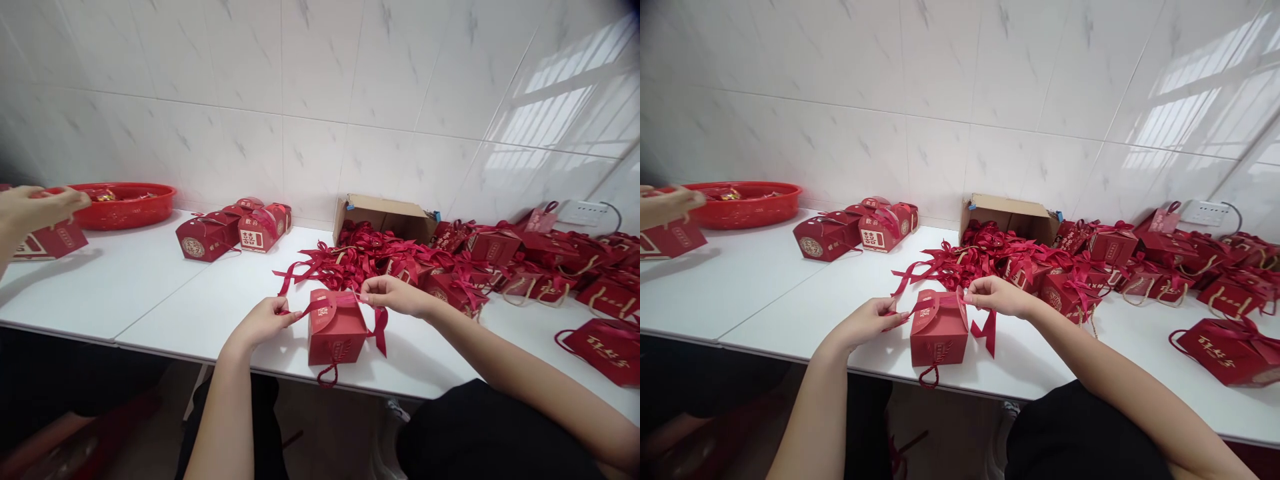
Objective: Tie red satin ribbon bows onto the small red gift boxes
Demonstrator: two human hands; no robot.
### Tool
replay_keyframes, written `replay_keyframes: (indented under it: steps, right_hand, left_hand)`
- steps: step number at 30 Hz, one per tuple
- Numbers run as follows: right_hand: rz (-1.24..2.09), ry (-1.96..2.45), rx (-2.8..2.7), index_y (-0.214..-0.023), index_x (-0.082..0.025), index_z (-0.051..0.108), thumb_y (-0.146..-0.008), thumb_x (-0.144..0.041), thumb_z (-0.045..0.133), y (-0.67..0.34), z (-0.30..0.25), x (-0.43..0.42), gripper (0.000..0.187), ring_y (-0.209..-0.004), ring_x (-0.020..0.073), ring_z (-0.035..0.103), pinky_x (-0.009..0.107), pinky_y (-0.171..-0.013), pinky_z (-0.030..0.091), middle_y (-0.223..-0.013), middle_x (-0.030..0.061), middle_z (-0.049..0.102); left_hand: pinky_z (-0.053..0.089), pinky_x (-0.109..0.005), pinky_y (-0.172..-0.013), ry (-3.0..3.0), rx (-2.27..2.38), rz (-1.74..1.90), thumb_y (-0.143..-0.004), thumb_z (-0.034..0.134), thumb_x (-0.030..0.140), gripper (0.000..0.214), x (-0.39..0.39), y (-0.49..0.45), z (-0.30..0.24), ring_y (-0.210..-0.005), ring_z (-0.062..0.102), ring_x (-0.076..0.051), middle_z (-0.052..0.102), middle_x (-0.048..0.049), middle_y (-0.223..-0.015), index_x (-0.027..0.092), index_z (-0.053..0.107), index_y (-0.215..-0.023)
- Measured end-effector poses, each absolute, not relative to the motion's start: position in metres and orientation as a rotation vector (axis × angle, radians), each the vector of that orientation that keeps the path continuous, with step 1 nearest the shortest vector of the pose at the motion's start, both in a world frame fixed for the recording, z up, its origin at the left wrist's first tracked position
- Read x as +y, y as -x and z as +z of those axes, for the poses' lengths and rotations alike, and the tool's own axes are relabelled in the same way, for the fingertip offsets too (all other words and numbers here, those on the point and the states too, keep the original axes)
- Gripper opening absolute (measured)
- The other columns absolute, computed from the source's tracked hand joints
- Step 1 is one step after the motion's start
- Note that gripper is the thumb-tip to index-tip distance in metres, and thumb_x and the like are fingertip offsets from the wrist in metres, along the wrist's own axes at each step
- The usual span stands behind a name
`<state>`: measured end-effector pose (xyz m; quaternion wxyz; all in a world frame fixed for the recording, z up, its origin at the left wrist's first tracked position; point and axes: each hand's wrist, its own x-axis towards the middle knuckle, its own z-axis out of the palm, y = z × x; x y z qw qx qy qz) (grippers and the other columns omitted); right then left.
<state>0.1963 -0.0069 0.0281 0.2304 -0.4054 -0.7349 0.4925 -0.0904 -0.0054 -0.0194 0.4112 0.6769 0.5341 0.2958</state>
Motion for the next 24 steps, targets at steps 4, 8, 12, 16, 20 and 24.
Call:
replay_keyframes:
  steps: [4,8,12,16,20,24]
  right_hand:
    - [1.393,1.100,-2.103,-0.073,-0.016,0.052,-0.076,-0.053,0.063,-0.195,0.026,-0.006,0.039,-0.058,0.0075,0.035,0.023,-0.056,0.027,-0.065,-0.0051,0.043]
    - [1.388,1.115,-2.122,-0.073,-0.017,0.051,-0.073,-0.058,0.062,-0.195,0.025,-0.006,0.043,-0.056,0.0075,0.033,0.022,-0.053,0.025,-0.063,-0.0059,0.041]
    - [1.323,1.171,-2.087,-0.075,-0.019,0.044,-0.070,-0.057,0.065,-0.194,0.025,-0.007,0.043,-0.056,0.0085,0.036,0.023,-0.054,0.028,-0.063,-0.0063,0.041]
    - [0.724,1.251,-2.180,-0.068,-0.020,0.041,-0.076,-0.045,0.063,-0.198,0.040,-0.013,0.035,-0.069,0.0125,0.041,0.026,-0.063,0.034,-0.073,-0.0015,0.045]
    - [0.555,1.257,-2.448,-0.063,-0.019,0.045,-0.078,-0.037,0.061,-0.203,0.063,-0.028,0.029,-0.065,0.0123,0.043,0.025,-0.060,0.034,-0.069,-0.0012,0.048]
    - [1.194,1.292,-2.764,-0.076,-0.018,0.061,-0.073,-0.037,0.066,-0.198,0.060,-0.037,0.020,-0.058,0.0127,0.054,0.024,-0.055,0.038,-0.064,-0.0005,0.061]
  left_hand:
    - [0.021,-0.022,-0.048,-1.697,1.393,0.715,-0.059,0.066,0.051,0.047,-0.005,0.095,-0.018,-0.049,0.029,-0.009,0.031,0.0075,-0.051,0.021,0.030,-0.055]
    - [0.021,-0.022,-0.048,-1.670,1.432,0.714,-0.060,0.065,0.051,0.045,-0.007,0.100,-0.016,-0.048,0.029,-0.010,0.031,0.0076,-0.051,0.021,0.031,-0.055]
    - [0.025,-0.023,-0.051,-1.667,1.538,0.756,-0.061,0.066,0.047,0.040,-0.005,0.094,-0.019,-0.049,0.036,-0.012,0.037,0.0063,-0.052,0.021,0.036,-0.055]
    - [0.035,-0.026,-0.064,-1.699,1.785,1.240,-0.059,0.069,0.037,0.025,-0.013,0.086,-0.008,-0.073,0.053,-0.019,0.058,-0.0017,-0.082,0.022,0.055,-0.073]
    - [0.037,-0.026,-0.064,-1.808,1.601,1.169,-0.066,0.065,0.039,0.016,-0.040,0.087,0.012,-0.070,0.054,-0.019,0.061,-0.0017,-0.074,0.023,0.064,-0.070]
    - [0.031,-0.025,-0.052,-1.756,1.313,0.714,-0.062,0.068,0.033,0.018,-0.060,0.083,0.011,-0.051,0.050,-0.018,0.063,0.0001,-0.058,0.024,0.071,-0.077]
